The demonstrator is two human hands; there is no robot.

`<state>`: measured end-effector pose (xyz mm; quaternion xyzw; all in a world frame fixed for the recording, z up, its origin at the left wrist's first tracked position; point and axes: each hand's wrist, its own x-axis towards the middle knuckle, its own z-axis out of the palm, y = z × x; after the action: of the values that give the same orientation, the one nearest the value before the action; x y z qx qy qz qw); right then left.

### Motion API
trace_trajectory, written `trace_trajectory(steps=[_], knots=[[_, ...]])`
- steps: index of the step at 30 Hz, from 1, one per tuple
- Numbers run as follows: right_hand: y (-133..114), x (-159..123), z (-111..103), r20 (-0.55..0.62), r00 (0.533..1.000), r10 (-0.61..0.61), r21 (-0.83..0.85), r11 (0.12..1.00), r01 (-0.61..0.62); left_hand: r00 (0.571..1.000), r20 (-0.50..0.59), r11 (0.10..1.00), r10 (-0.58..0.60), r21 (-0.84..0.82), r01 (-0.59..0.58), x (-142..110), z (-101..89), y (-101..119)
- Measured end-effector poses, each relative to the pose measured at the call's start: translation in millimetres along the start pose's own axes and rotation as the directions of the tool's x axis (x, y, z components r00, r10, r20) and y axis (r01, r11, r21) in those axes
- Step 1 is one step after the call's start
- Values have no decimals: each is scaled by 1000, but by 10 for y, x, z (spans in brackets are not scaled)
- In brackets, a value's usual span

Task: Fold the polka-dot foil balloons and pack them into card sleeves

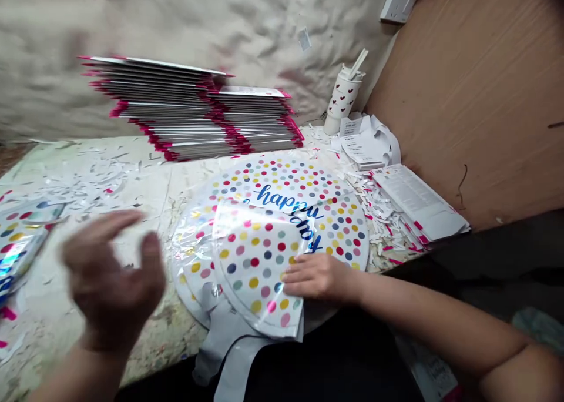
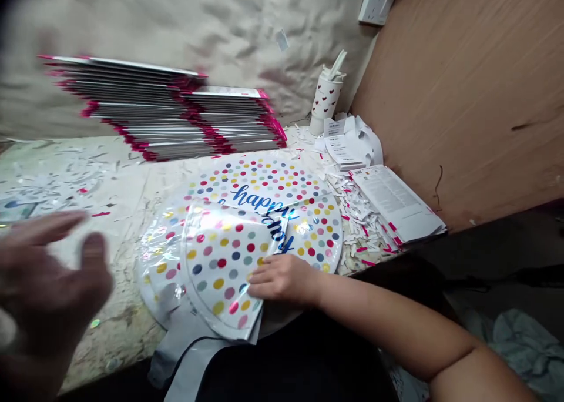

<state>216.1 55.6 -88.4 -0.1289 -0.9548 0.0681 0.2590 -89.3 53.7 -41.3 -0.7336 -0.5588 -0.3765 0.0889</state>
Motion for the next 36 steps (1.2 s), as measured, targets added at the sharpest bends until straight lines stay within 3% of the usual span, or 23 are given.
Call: trace_trajectory(steps=[1, 2, 3, 5, 8, 9, 11, 12, 13, 14, 17, 19, 22, 24, 26, 28, 29, 32, 36], knots=[[-34, -71, 91, 40, 999, 6, 17, 1000, -7, 988, 61, 989, 142, -38, -139, 32, 104, 152], [-69, -120, 141, 69, 997, 18, 32, 999, -20, 919, 204, 939, 338, -134, -316, 61, 245, 297], [-101, -150, 154, 88, 996, 33, 46, 998, -37, 834, 329, 896, 442, -192, -399, 87, 408, 421], [-142, -183, 85, 116, 992, 58, 89, 994, -68, 690, 554, 877, 466, -187, -442, 116, 740, 575], [-85, -249, -135, 103, 973, 207, 182, 958, -223, 625, 712, 919, 321, -75, -386, 117, 1053, 582], [-23, -281, -203, 60, 944, 324, 210, 921, -329, 613, 732, 926, 297, -64, -372, 113, 1090, 553], [156, -336, -285, -63, 811, 582, 257, 795, -550, 597, 751, 931, 282, -64, -359, 108, 1095, 501], [261, -346, -293, -111, 737, 667, 272, 734, -622, 596, 753, 933, 278, -64, -354, 107, 1081, 487], [365, -338, -280, -131, 697, 705, 270, 702, -659, 598, 753, 934, 275, -63, -350, 106, 1066, 483], [461, -312, -251, -127, 700, 702, 247, 706, -664, 600, 752, 935, 274, -63, -348, 106, 1055, 486], [661, -169, -146, -40, 792, 609, 51, 793, -607, 604, 748, 935, 275, -64, -348, 95, 1058, 504], [717, -105, -128, -16, 785, 619, -76, 782, -618, 603, 752, 938, 265, -57, -341, 82, 1069, 502], [704, -181, -232, -85, 699, 710, -141, 686, -713, 599, 768, 948, 228, -35, -317, 83, 1062, 493], [626, -322, -348, -130, 610, 782, -138, 595, -792, 594, 777, 954, 209, -28, -298, 123, 1054, 521], [489, -456, -443, -84, 495, 865, -87, 488, -868, 616, 753, 952, 230, -43, -302, 196, 1070, 601], [320, -519, -479, 23, 411, 911, -38, 412, -911, 618, 717, 926, 324, -107, -361, 279, 1122, 718], [237, -518, -473, 62, 396, 916, -26, 398, -917, 601, 705, 905, 378, -146, -399, 312, 1159, 777], [56, -420, -394, 82, 423, 902, -27, 426, -904, 535, 724, 879, 434, -211, -427, 348, 1281, 891], [-11, -246, -251, 104, 442, 891, -8, 445, -895, 564, 738, 912, 371, -175, -371, 287, 1376, 872]])
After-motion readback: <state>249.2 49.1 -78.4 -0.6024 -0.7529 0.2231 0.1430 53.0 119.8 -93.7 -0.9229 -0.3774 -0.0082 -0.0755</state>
